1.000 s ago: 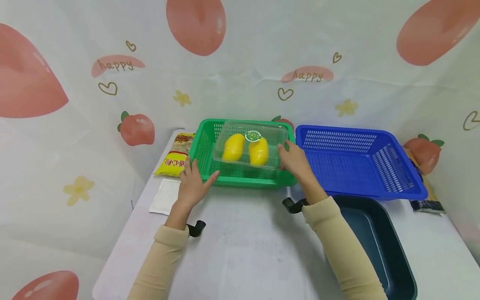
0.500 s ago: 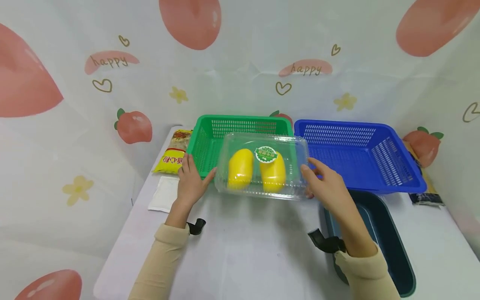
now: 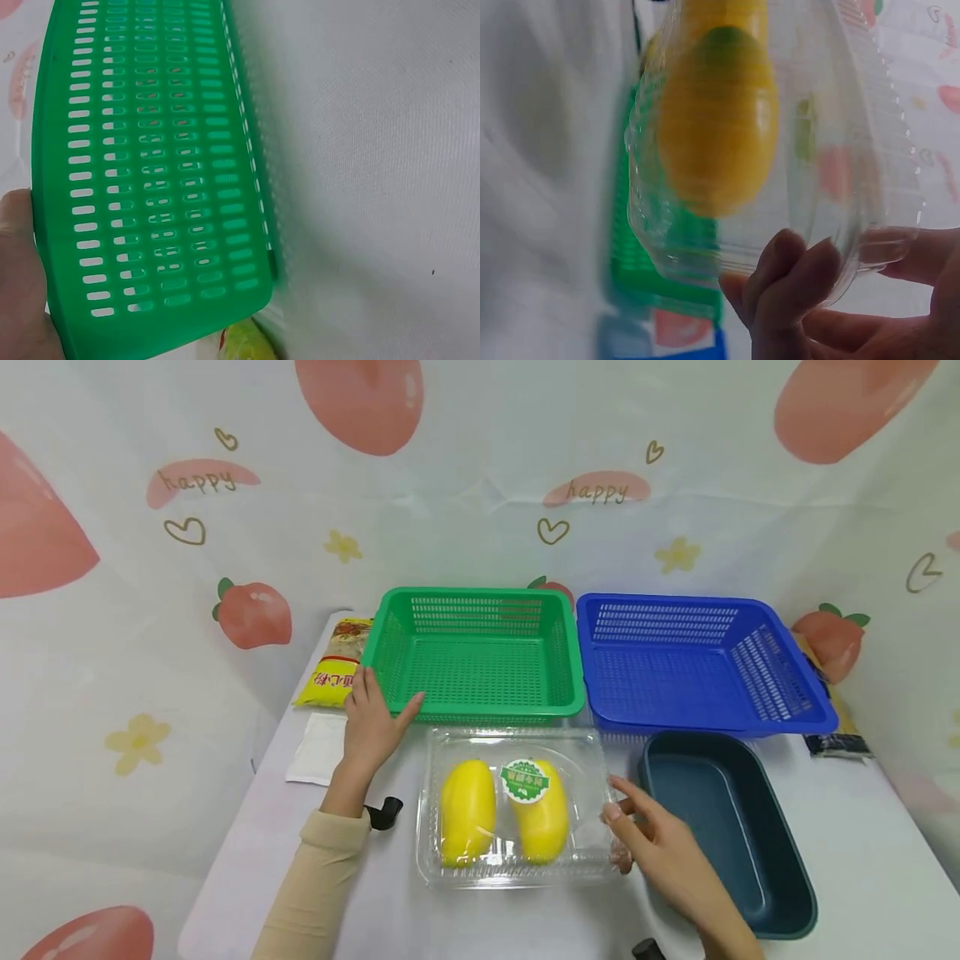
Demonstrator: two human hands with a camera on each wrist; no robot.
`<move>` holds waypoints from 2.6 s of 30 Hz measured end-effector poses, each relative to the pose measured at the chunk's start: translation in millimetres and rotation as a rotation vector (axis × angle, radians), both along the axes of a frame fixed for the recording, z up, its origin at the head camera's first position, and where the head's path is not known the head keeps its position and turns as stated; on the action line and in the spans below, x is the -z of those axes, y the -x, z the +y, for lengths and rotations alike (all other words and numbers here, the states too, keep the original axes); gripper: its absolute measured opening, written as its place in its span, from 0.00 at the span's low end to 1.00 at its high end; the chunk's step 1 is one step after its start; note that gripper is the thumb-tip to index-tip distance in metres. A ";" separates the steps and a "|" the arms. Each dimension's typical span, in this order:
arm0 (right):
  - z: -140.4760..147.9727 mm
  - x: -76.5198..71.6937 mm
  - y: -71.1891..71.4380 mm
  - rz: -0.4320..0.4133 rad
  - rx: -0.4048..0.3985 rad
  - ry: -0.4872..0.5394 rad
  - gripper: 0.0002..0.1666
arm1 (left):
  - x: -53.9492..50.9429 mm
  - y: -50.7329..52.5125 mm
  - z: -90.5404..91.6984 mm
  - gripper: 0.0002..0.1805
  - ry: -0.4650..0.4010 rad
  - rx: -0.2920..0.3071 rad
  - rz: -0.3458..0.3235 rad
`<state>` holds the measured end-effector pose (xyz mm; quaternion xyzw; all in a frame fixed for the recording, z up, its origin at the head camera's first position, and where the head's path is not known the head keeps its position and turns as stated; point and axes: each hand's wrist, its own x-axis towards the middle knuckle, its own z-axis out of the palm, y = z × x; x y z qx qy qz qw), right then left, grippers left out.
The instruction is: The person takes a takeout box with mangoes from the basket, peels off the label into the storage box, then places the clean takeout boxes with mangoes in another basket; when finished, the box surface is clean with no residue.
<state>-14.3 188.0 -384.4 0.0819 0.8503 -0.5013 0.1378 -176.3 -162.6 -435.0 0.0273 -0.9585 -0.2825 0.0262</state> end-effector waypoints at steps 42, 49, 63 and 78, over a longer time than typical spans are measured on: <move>-21.1 37.3 -1.3 0.001 -0.124 -0.245 0.39 | -2.2 -142.2 56.6 0.50 -0.204 0.250 -0.124; -29.6 2.6 20.3 0.313 -0.246 -0.452 0.26 | 9.3 -149.1 62.4 0.50 -0.218 0.209 -0.120; -56.5 -7.4 80.3 0.358 -0.773 -0.430 0.18 | 11.9 -146.9 61.1 0.50 -0.142 0.221 -0.091; -79.5 -2.4 105.2 0.346 -0.939 -0.451 0.16 | 9.1 -146.6 60.4 0.51 -0.139 0.208 -0.152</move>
